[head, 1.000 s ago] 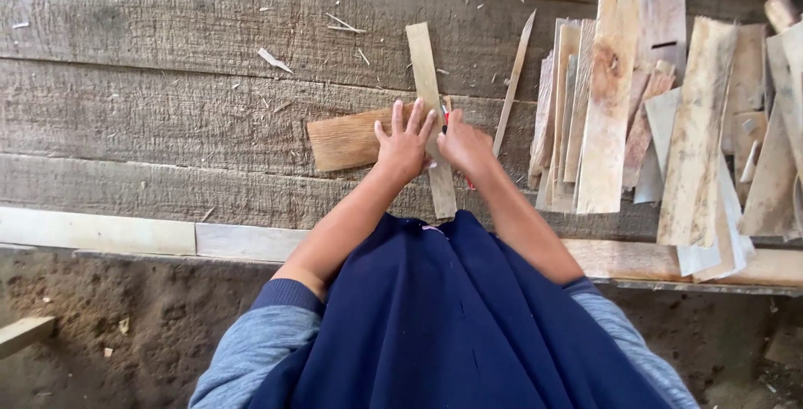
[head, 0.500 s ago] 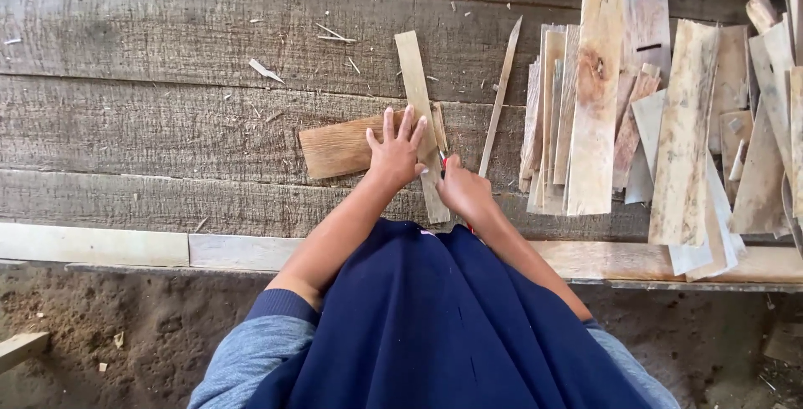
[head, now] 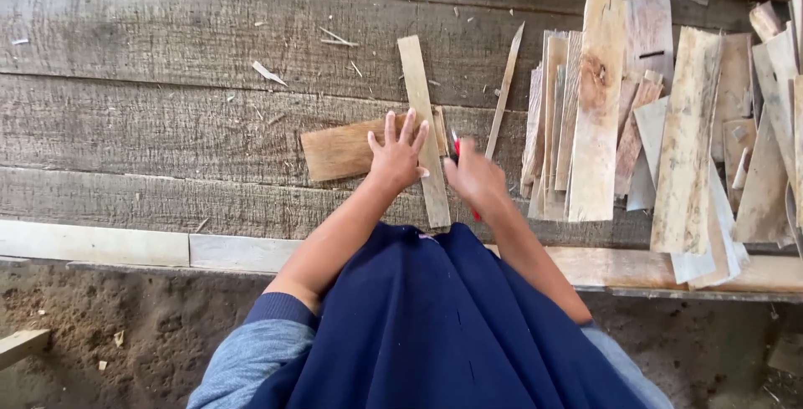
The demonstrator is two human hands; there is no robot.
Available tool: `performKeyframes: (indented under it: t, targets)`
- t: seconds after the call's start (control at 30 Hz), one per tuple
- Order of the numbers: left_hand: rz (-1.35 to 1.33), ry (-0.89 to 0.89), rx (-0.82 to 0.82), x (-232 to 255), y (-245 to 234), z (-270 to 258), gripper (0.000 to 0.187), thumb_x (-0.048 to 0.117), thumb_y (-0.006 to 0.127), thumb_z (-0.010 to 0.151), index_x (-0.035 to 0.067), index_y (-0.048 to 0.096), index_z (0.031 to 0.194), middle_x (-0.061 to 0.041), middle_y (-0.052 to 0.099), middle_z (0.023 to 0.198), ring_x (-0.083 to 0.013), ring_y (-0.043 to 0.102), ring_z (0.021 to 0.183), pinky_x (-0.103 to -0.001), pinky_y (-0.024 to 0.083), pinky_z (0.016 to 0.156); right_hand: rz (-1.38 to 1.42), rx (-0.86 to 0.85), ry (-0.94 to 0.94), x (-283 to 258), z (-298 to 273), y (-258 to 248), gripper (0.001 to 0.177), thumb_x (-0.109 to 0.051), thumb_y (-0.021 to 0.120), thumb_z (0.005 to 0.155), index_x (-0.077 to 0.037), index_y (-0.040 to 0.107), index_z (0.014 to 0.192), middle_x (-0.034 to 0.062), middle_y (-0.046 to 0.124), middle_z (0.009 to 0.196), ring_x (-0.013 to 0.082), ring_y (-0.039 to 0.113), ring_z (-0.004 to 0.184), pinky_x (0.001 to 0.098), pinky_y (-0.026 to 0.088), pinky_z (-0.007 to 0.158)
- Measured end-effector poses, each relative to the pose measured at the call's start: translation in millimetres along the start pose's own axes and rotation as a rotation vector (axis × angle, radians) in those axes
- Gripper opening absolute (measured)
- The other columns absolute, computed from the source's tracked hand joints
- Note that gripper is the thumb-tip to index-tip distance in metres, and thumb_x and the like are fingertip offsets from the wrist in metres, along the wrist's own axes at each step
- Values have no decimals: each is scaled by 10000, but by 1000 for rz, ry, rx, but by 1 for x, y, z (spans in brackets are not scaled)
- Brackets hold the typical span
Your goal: Scoring thin wooden strips with a utility knife and snapping them to length by hand.
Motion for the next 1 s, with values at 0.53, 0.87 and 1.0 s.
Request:
performKeyframes:
  t: [0.53, 0.87, 1.0]
  targets:
    - [7, 0, 75, -3, 13, 8, 965, 468, 769, 879, 222, 242, 1650, -108, 44, 1732, -513, 30, 1534, -835, 242, 1063, -226, -38, -25, -6, 74, 27, 436, -408, 380, 963, -93, 364, 1263, 269, 699, 1151, 486, 662, 1136, 618, 470, 969]
    - [13, 9, 93, -1, 6, 2, 941, 465, 761, 882, 228, 264, 1644, -98, 60, 1730, -498, 43, 1539, -823, 260, 1068, -250, -98, -18, 36, 57, 64, 385, -352, 393, 989, -53, 400, 1232, 292, 711, 1112, 507, 668, 1122, 628, 471, 971]
    - [12, 9, 109, -1, 4, 1, 980, 522, 767, 861, 222, 264, 1647, -104, 80, 1729, -499, 50, 1541, -817, 261, 1075, -261, -132, 4, 62, 45, 87, 386, -357, 395, 989, -50, 416, 1222, 299, 707, 1118, 509, 672, 1111, 627, 475, 966]
Point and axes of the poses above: each hand's wrist, its own z-axis towards the middle knuckle, its own y-axis out of the palm, x = y × z, the point moved 8 cm from there along z, towards the middle knuckle
